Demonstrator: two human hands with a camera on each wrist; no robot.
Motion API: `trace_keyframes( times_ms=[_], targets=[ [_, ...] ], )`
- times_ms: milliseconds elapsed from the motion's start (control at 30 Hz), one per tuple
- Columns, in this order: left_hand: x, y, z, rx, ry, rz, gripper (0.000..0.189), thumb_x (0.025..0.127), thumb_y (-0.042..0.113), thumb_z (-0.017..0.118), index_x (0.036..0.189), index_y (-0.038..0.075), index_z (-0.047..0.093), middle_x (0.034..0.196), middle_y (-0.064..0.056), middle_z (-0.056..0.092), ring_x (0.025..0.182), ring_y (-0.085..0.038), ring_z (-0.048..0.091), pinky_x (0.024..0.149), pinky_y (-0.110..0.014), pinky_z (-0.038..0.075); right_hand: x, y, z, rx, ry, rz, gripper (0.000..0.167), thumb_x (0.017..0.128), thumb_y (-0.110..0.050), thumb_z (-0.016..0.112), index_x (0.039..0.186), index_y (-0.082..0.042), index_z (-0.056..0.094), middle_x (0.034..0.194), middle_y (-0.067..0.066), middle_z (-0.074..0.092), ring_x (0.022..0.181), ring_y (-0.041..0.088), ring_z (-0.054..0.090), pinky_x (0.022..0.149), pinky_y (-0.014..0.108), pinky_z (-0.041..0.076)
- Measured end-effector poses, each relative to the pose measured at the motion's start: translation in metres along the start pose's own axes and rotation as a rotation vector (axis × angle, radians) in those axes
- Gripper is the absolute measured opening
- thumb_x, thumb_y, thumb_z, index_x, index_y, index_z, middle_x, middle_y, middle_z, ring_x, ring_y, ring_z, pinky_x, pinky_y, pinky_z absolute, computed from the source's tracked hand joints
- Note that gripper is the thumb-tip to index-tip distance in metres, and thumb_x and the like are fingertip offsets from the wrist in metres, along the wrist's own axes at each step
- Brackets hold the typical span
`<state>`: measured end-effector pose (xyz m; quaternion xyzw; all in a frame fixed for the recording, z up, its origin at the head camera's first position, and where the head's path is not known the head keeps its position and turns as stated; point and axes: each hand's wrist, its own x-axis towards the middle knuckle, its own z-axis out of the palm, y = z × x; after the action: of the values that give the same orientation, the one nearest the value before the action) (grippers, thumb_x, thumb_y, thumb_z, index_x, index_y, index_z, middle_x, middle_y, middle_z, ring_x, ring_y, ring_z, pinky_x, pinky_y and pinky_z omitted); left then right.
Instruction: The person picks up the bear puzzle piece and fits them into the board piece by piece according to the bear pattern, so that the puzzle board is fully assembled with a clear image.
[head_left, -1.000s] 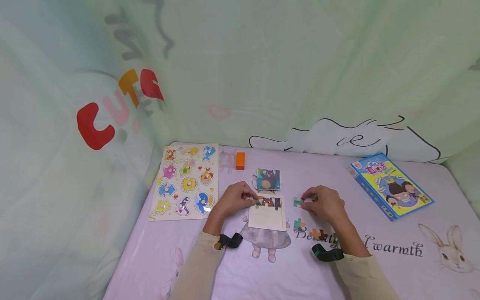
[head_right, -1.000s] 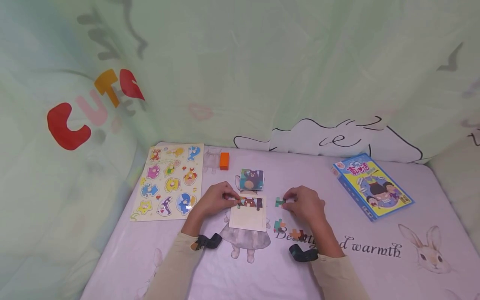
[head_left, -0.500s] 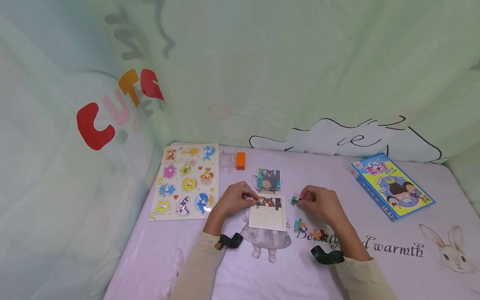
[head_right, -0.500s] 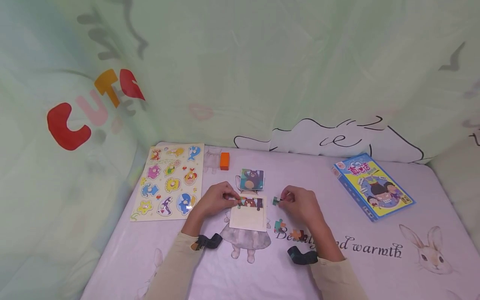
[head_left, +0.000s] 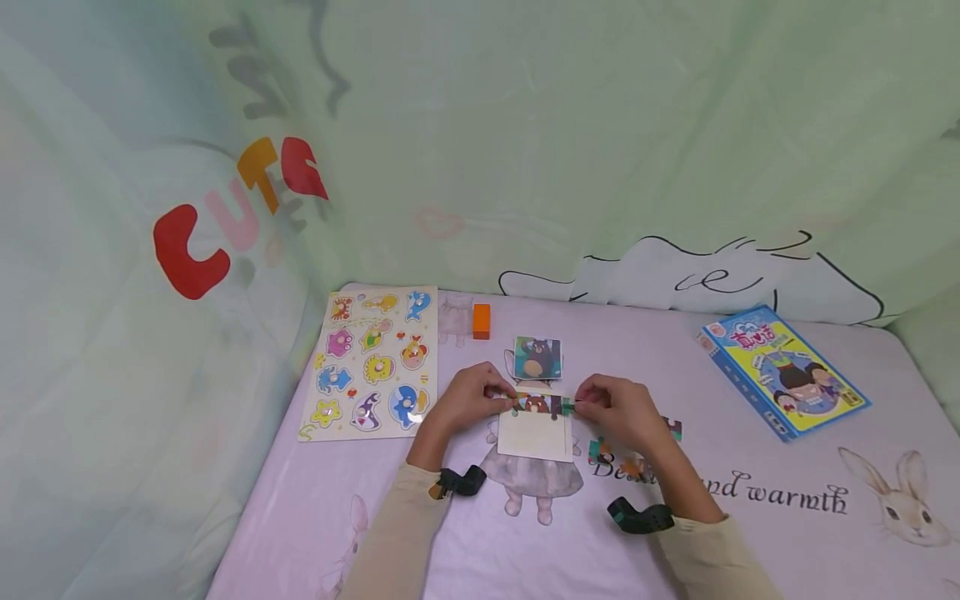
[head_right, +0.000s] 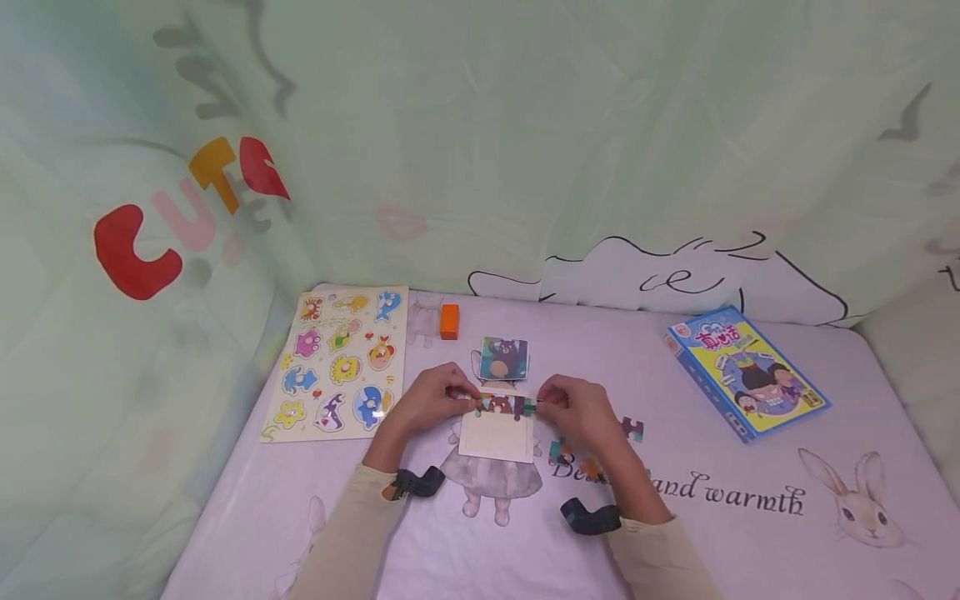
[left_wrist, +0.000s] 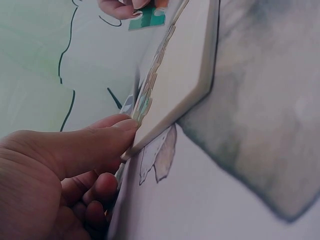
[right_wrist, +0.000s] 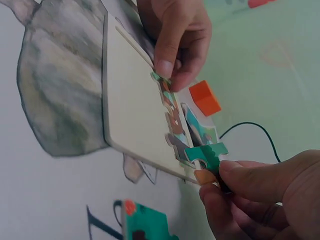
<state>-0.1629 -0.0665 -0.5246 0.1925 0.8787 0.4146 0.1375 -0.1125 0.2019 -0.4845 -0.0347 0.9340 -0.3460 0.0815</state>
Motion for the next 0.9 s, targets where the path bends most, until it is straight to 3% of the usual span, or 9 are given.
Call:
trace_keyframes(
  times_ms=[267, 900],
  targets=[
    [0.000, 0.001, -0.001, 0.003, -0.004, 0.005, 0.011, 0.090, 0.020, 0.078, 0.101, 0.018, 0.081, 0.093, 0.005, 0.061, 0.081, -0.012, 0.051, 0.071, -0.022, 0.040, 0.002, -0.010, 0.016, 0.057, -0.071, -0.077, 0.012, 0.092, -0.009, 0.073, 0.104, -0.013, 0.074, 0.089, 0.001, 0.071, 0.081, 0.015, 0.062, 0.073, 0.030, 0.052],
    [0.000, -0.002, 0.000, 0.004, 0.000, 0.005, 0.011, 0.092, 0.019, 0.077, 0.102, 0.020, 0.081, 0.095, 0.006, 0.062, 0.083, -0.012, 0.051, 0.072, -0.022, 0.040, 0.005, -0.022, 0.033, 0.076, -0.094, -0.065, 0.011, 0.093, -0.010, 0.073, 0.103, -0.012, 0.074, 0.086, -0.001, 0.070, 0.076, 0.013, 0.060, 0.070, 0.028, 0.050]
  ],
)
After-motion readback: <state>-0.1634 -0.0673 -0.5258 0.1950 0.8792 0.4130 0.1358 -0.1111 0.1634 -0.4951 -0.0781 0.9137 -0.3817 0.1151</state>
